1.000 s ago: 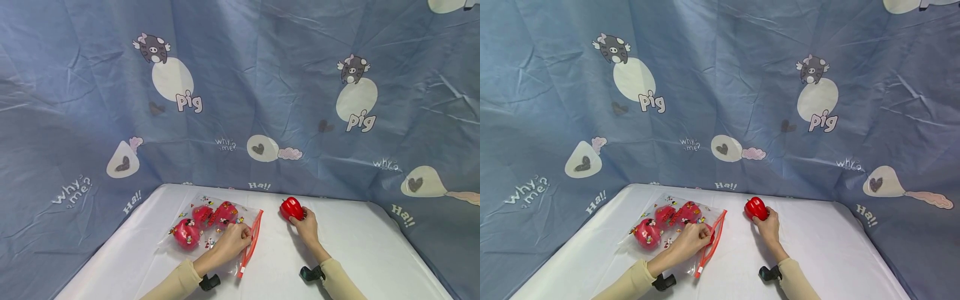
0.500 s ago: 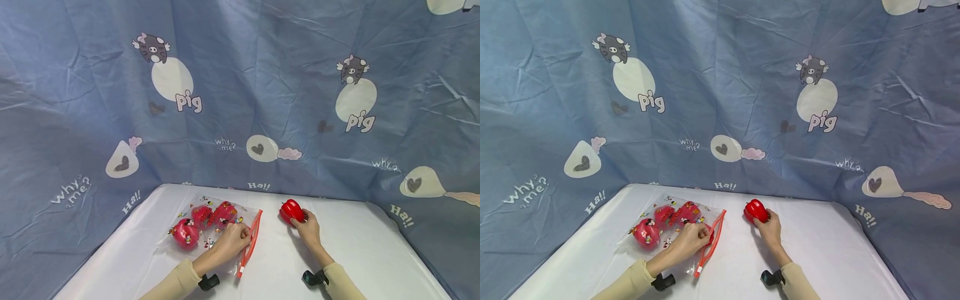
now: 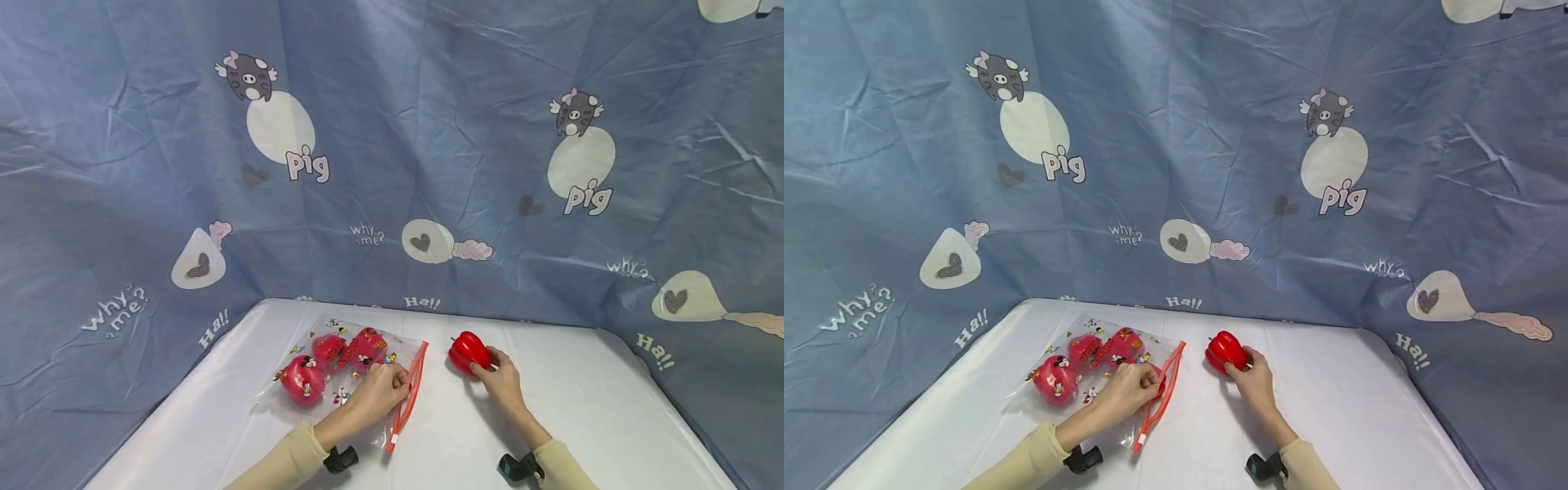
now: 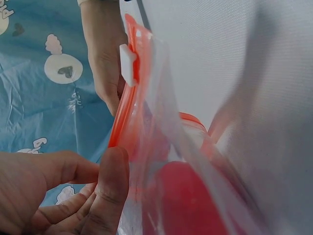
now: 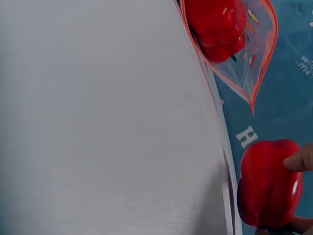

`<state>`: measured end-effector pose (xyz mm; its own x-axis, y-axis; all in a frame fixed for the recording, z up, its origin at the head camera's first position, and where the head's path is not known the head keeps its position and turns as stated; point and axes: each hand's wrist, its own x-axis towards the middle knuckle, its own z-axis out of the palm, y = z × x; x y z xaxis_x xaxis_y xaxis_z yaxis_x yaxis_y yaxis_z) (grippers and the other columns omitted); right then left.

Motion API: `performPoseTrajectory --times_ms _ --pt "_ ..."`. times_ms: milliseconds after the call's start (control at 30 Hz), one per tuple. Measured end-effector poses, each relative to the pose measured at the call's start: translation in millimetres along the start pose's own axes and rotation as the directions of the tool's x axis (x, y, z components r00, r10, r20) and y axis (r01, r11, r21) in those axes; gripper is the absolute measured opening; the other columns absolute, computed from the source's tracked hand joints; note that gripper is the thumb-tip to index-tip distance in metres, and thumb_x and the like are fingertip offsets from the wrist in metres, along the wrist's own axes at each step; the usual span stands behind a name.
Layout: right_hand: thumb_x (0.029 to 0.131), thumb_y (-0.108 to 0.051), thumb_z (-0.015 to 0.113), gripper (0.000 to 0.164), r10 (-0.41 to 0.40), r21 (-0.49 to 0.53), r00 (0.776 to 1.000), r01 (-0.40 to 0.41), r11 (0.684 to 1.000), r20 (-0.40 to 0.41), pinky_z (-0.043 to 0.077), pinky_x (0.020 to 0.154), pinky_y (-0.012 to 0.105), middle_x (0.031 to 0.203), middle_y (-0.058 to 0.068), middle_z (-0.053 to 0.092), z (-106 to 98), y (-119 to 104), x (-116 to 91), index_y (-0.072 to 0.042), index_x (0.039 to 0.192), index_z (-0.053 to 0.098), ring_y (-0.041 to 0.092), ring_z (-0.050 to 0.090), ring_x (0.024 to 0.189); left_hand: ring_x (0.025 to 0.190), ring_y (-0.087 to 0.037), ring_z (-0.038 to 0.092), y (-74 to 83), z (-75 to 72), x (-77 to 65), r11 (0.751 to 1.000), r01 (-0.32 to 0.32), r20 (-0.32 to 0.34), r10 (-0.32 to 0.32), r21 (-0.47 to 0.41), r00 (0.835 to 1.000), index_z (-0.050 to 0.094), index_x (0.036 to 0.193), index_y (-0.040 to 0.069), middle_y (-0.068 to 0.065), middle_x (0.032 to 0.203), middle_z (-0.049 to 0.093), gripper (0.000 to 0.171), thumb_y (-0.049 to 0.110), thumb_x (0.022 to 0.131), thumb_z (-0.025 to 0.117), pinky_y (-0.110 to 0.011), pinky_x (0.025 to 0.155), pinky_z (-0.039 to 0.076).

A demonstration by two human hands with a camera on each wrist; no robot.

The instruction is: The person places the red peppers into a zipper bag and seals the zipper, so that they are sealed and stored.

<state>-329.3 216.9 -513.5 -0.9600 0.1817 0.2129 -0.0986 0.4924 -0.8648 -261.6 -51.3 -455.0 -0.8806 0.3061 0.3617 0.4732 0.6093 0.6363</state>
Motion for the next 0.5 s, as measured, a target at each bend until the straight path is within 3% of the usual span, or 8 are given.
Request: performPoseTrajectory --times_ms 500 --pt "0.081 -0.010 0.072 0.054 -0.035 0.070 0.993 0.028 0.997 0.109 0.053 0.089 0.037 0.125 0.025 0.059 -3 -8 -24 0.007 0.128 0.053 0.037 0.060 0.113 0.051 0.003 0.044 -0.3 -0.5 0.4 1.000 0.018 0.015 -0.018 -0.025 1.000 0.065 0.076 0.008 0.006 0.060 0.057 0.006 0.004 0.081 0.065 -0.016 0.045 0.037"
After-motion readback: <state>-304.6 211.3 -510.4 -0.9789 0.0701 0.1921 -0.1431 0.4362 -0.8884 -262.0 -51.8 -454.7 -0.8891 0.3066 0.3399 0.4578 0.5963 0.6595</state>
